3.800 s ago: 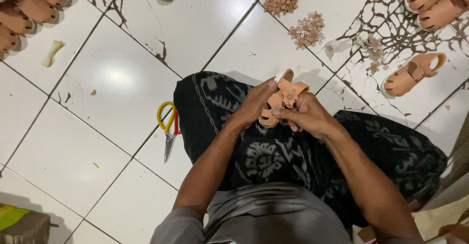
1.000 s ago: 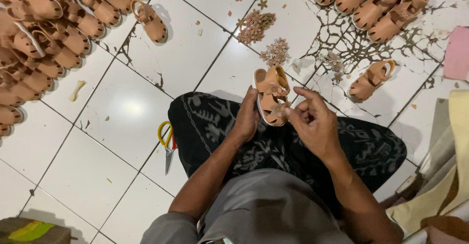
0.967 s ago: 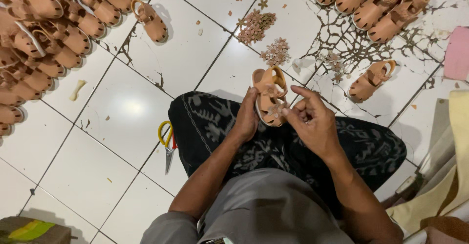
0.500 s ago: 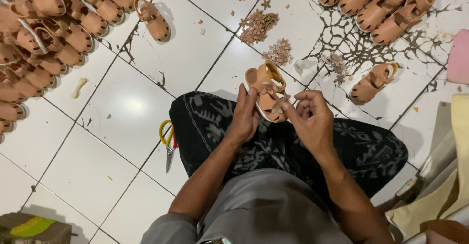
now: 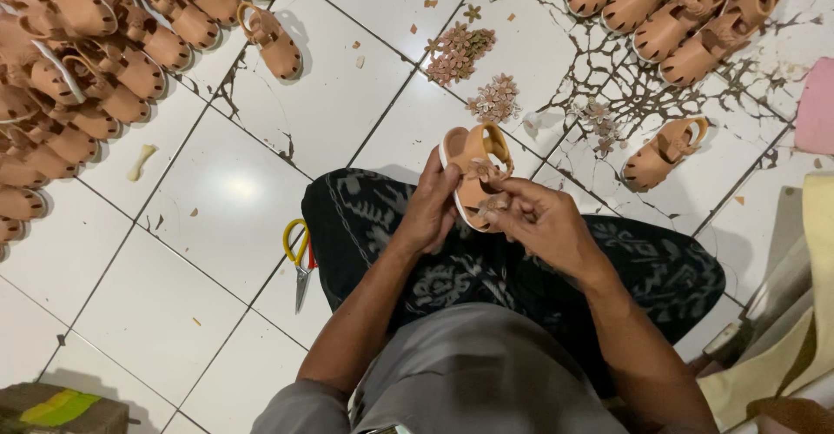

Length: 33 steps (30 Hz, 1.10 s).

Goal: The person sits on the floor and glues small flower-shaped decorative pieces onto the strap of a child's sandal, pressing each piece in place by hand. They finish one sandal, set it with a row of completed sandals, then pick up another sandal and continue gluing flowers onto it.

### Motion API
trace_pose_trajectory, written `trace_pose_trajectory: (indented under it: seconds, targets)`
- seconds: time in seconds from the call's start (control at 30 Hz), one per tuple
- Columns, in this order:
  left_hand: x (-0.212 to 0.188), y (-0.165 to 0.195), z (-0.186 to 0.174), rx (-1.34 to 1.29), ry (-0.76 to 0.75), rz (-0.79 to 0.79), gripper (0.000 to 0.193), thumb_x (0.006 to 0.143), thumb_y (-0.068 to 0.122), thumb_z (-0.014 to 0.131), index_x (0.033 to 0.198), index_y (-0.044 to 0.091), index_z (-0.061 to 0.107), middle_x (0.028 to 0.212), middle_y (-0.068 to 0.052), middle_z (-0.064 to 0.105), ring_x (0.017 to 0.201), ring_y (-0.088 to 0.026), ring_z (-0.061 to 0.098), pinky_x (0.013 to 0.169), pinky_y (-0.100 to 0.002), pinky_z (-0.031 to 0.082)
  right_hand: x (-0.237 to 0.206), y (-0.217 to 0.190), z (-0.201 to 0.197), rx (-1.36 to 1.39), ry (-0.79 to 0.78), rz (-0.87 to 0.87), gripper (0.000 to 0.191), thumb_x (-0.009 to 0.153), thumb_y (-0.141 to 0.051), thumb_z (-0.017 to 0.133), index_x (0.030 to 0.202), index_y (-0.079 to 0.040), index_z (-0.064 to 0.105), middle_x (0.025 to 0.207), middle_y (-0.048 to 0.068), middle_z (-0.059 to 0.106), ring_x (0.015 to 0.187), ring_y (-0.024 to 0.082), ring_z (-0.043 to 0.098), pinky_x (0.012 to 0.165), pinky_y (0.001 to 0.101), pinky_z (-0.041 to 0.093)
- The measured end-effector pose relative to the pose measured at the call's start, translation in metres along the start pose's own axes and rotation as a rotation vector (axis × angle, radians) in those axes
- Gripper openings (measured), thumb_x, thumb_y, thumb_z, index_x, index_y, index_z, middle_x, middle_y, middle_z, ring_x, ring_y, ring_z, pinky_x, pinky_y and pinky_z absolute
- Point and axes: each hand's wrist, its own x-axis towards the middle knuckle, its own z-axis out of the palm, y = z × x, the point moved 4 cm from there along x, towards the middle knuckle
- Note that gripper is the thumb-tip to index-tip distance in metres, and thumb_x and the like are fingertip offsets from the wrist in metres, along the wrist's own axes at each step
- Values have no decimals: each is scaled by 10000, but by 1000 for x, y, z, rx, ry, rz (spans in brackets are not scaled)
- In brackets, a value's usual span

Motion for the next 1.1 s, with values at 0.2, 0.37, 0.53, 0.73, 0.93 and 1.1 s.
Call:
trace_pose_trajectory:
  seconds: [0.2,0.37,0.53,0.73,0.93,1.1]
  targets:
    - [-7,-4,-12,199,-30,-33,675,1052,344,590,1604,124,271,1508,-127,458,1359,-246,514,1105,-418,484,3,29,6,78,-99,133,192,963,-152,711,1004,35,733,672,42,668,503,69,494,437,237,369]
    - [-6,-5,-20,240,-52,-76,695,1036,331,630,1604,127,285,1502,-154,468,1371,-271,504,1129,-447,458,5,40,10,39,-111,-46,181,995,-152,693,1067,14,685,749,28,685,619,50,607,516,211,493]
    - [-11,11,-34,-43,39,-81,754,969,297,661,1601,162,272,1530,-121,455,1386,-274,507,1125,-483,473,0,62,-27,194,-29,44,482,848,-118,737,1293,-52,564,631,24,663,494,92,604,437,234,487]
    - [-11,31,-54,-146,-7,89,760,917,110,745,1549,91,322,1491,-137,483,1393,-285,502,1141,-476,467,76,116,-61,-422,551,-191,600,839,-217,878,1280,33,557,1148,170,597,901,226,614,714,355,541]
    - [-12,31,-60,-101,35,91,769,874,-20,766,1514,66,350,1424,-106,544,1377,-237,523,1180,-396,449,119,147,-46,-449,614,-203,524,798,-155,886,1158,46,562,1045,156,547,897,252,560,777,407,513]
    - [-5,18,-67,-105,219,25,689,887,55,770,1472,26,408,1353,-131,596,1276,-237,574,1117,-393,487,125,154,-47,-276,620,-211,268,937,-106,811,995,25,585,871,76,623,745,176,561,671,357,491]
